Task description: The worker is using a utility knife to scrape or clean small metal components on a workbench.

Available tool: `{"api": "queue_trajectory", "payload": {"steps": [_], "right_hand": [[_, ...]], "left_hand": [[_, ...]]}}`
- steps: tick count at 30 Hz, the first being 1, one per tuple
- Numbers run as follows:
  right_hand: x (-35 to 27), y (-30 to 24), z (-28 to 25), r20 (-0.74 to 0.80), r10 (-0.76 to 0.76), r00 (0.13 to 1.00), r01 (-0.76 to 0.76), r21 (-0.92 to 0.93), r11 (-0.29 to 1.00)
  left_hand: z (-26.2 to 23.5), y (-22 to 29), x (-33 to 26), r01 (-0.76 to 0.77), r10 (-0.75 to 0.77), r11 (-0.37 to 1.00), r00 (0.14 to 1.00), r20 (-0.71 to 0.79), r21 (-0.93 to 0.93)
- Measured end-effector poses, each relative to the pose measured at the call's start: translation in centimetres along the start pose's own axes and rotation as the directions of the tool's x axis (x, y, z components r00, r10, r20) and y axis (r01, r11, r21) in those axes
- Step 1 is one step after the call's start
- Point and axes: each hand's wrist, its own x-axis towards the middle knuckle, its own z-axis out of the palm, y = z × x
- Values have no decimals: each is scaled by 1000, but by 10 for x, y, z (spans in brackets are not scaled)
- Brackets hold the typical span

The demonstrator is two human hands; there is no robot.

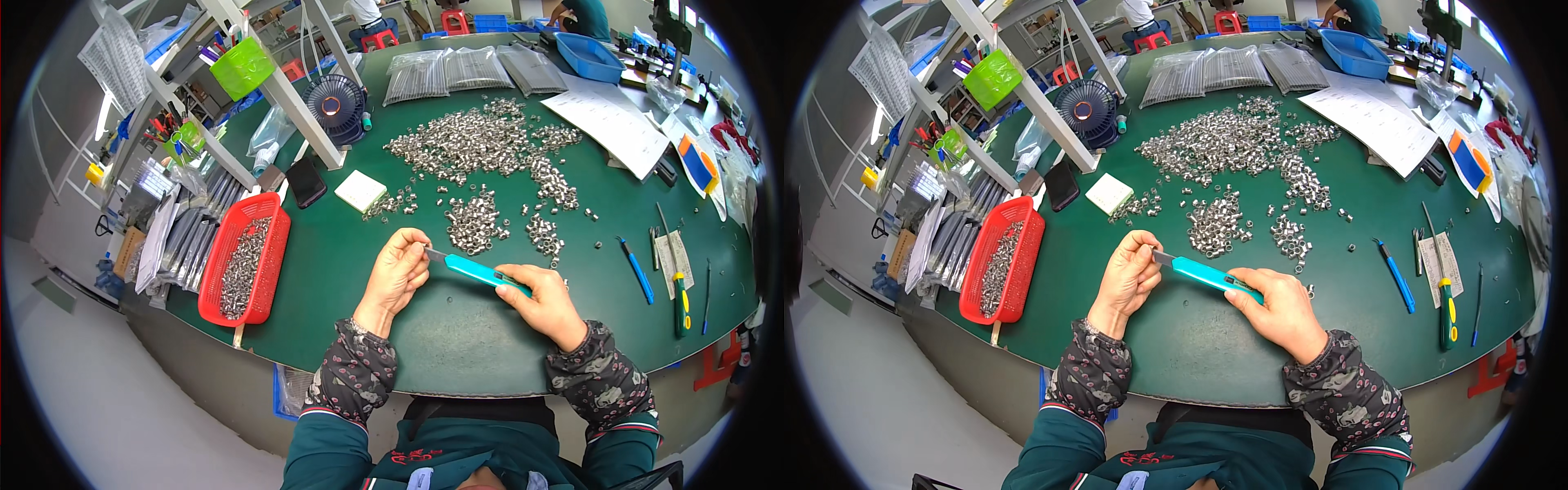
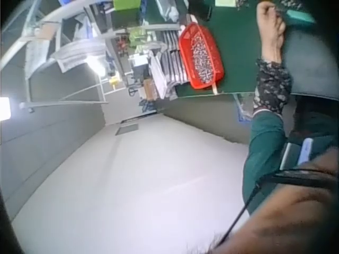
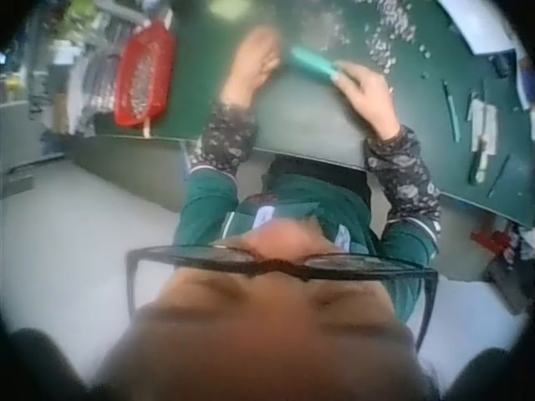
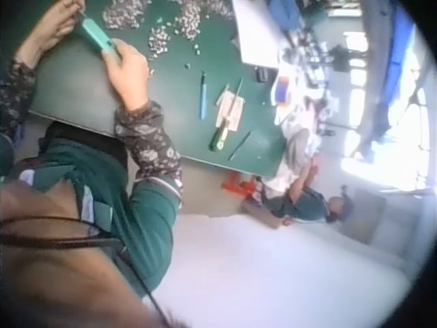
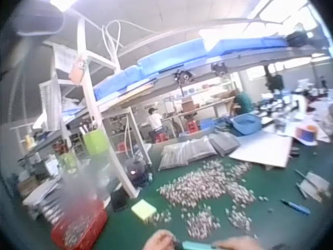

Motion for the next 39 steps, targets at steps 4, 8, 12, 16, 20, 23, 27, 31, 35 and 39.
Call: {"api": "queue_trajectory", "payload": {"steps": [4, 8, 12, 16, 20, 23, 27, 31, 35, 39], "right_hand": [[0, -2, -3, 8, -22, 1000, 22, -10, 1000], [0, -9, -2, -102, -150, 984, 109, -327, 939], [0, -12, -3, -155, -319, 935, 211, -481, 851], [1, -10, -2, -165, -382, 910, 241, -540, 806], [5, -10, -6, -281, -479, 832, 268, -553, 789], [4, -15, -13, -204, -484, 851, 279, -605, 745], [4, -15, -17, -4, -465, 885, 348, -657, 669], [1, -14, -22, 44, -431, 901, 355, -646, 676], [2, -11, -26, -197, -400, 895, 246, -529, 812], [2, -2, -29, -330, -367, 870, 166, -505, 847]], "left_hand": [[0, 0, -1, -20, 22, 997, 999, -28, 72], [-4, -1, -2, 0, 5, 997, 998, -65, 77], [-1, -3, -2, 10, -8, 1000, 997, -72, 27], [-1, -3, -3, 51, -48, 998, 994, -102, 32], [0, -3, -4, 97, -100, 995, 984, -149, -26], [-3, 0, -2, 83, -93, 995, 977, -191, -56], [-5, 4, 1, 55, -80, 991, 974, -211, -121], [-5, 9, 3, 44, -69, 991, 974, -215, -123], [-13, -1, 8, 113, -69, 981, 962, -264, 157], [7, -11, 24, 136, 155, 632, 942, -297, 763]]}}
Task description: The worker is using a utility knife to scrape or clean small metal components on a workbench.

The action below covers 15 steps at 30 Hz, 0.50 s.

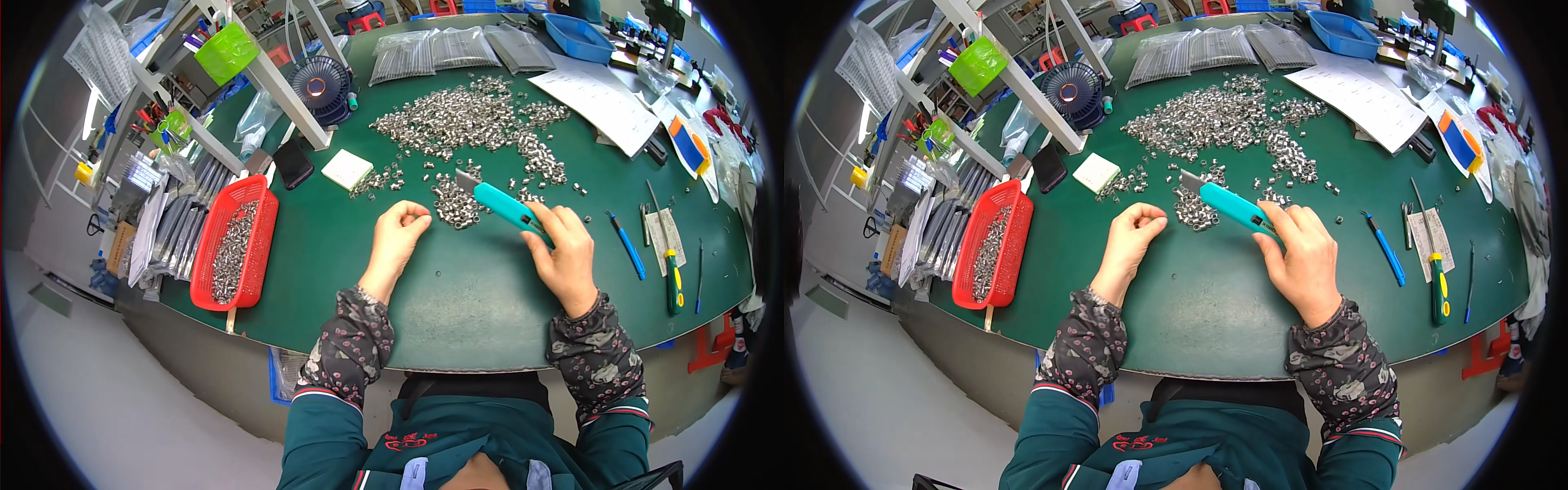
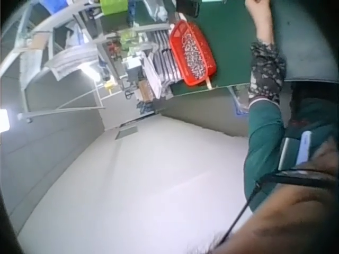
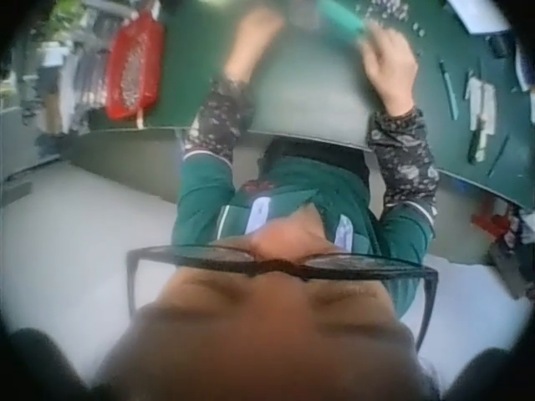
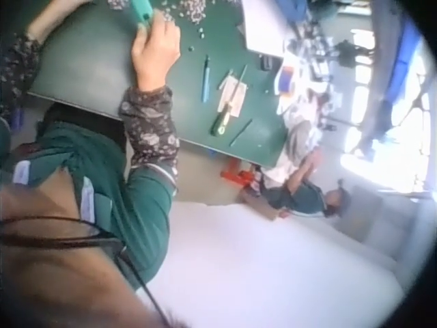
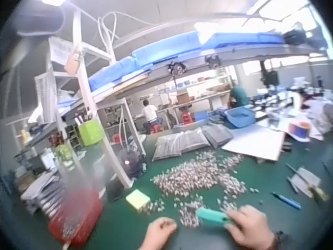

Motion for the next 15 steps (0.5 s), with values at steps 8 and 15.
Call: {"api": "queue_trajectory", "payload": {"steps": [8, 15], "right_hand": [[-4, 0, 7, 18, -40, 999, 40, 21, 999], [-3, -3, 5, 35, -40, 999, 40, 21, 999]], "left_hand": [[20, 0, 0, -229, 269, 831, 963, -5, 506], [21, -4, -1, -247, 292, 781, 956, 15, 573]]}}
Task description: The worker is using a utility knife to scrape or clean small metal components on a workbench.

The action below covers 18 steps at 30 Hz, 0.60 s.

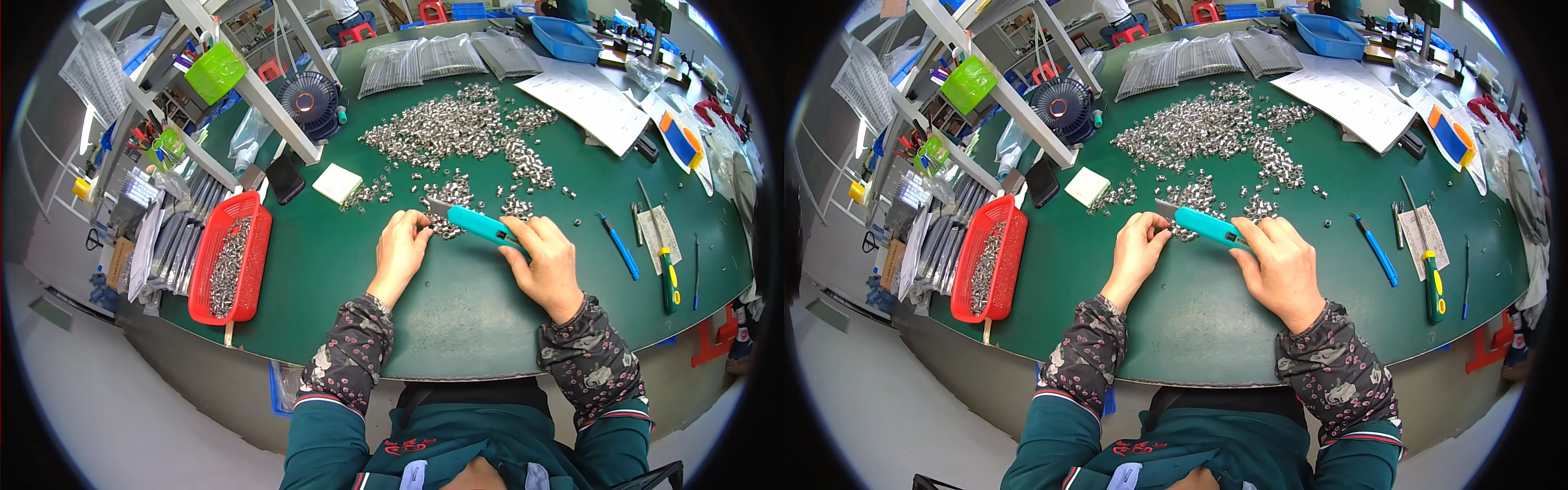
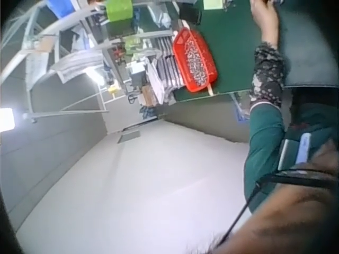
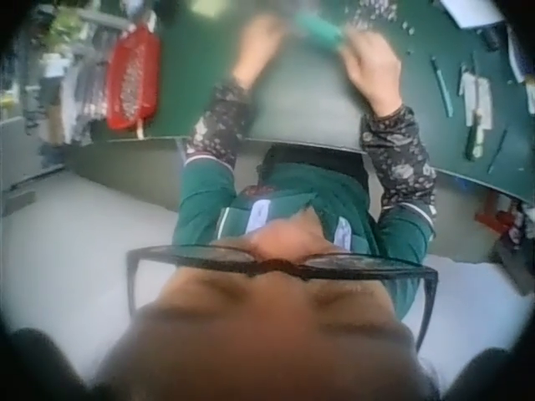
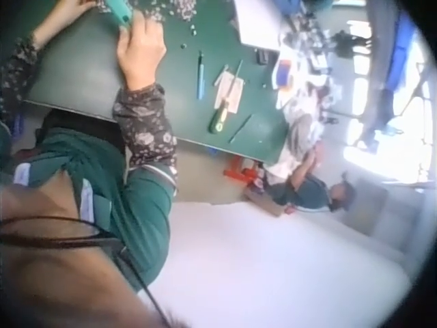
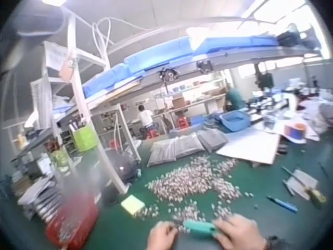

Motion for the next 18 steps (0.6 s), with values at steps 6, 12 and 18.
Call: {"api": "queue_trajectory", "payload": {"steps": [6, 12, 18], "right_hand": [[0, 2, 2, 7, -11, 1000, 11, -7, 1000], [2, 0, 4, 27, -36, 999, 36, 17, 999], [-1, -3, 3, 78, 1, 997, -3, 18, 1000]], "left_hand": [[-4, -1, 1, 7, -6, 1000, 998, 67, -13], [-11, -9, -5, -104, 106, 994, 989, 100, -22], [-31, -9, -6, 509, -105, 336, 857, 505, -793]]}}
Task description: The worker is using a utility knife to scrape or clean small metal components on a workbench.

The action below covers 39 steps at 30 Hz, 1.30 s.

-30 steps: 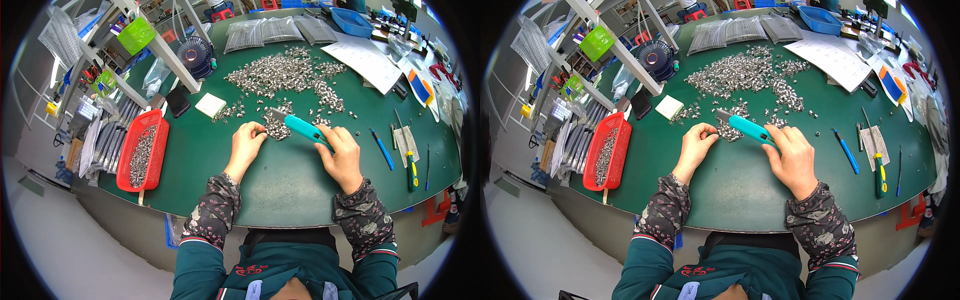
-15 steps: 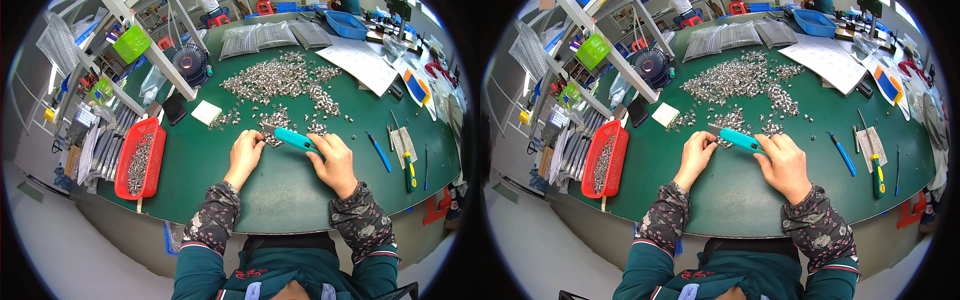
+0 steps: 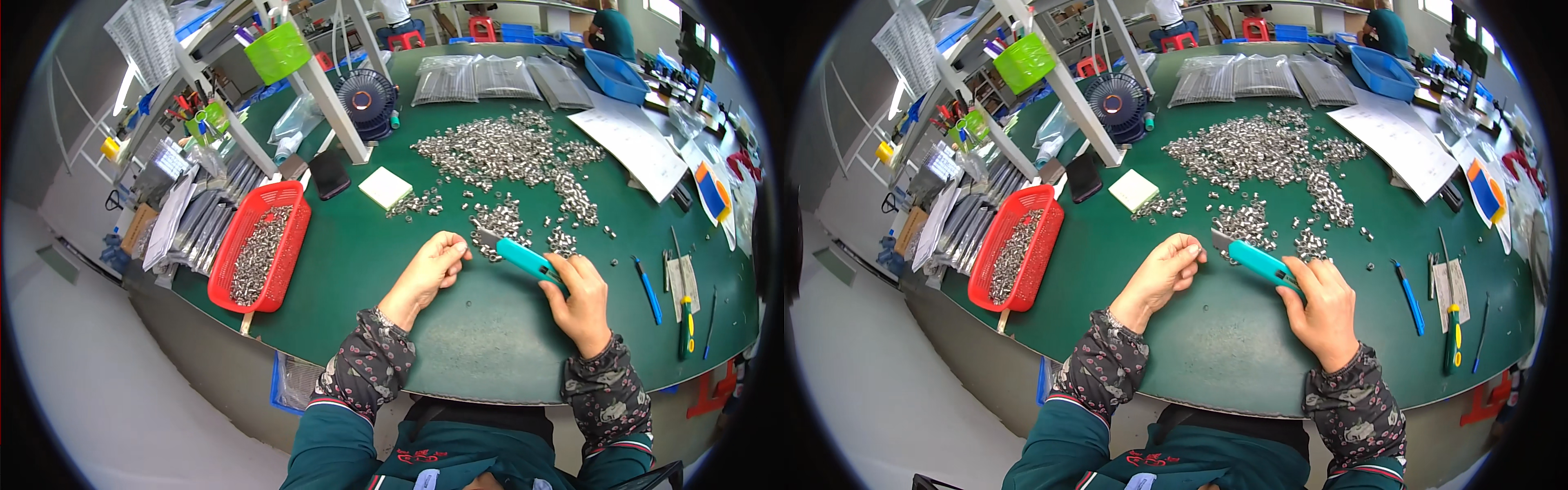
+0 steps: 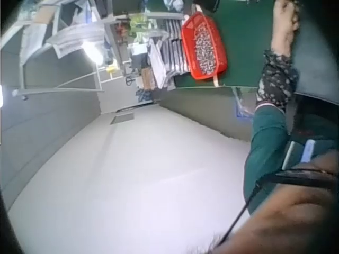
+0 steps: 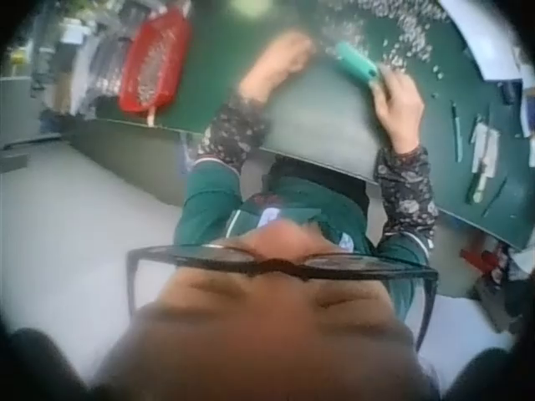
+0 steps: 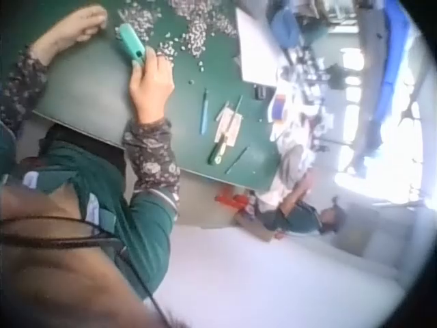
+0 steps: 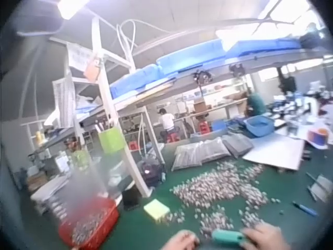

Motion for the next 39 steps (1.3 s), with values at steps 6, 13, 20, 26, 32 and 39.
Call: {"api": "queue_trajectory", "payload": {"steps": [6, 13, 20, 26, 32, 39], "right_hand": [[0, -2, 5, 42, -1, 999, -2, 80, 997], [-2, -2, 8, 150, 129, 980, -166, 263, 951], [-3, -4, 8, 187, 91, 978, -138, 259, 956], [-5, -6, 5, 250, 83, 965, -151, 266, 952], [-3, -8, 4, 251, 70, 965, -131, 235, 963], [-1, -3, 7, -54, 8, 999, -1, 122, 993]], "left_hand": [[-2, -1, -2, -66, 72, 973, 997, 19, -223], [-7, -3, 3, -93, 111, 915, 994, 23, -392], [-11, -8, 3, -82, 102, 915, 994, 29, -395], [-4, -7, 3, -96, 112, 932, 993, 28, -350], [-9, -11, 3, -119, 135, 951, 990, 37, -287], [-5, -4, -1, -41, 10, 923, 997, -83, -382]]}}
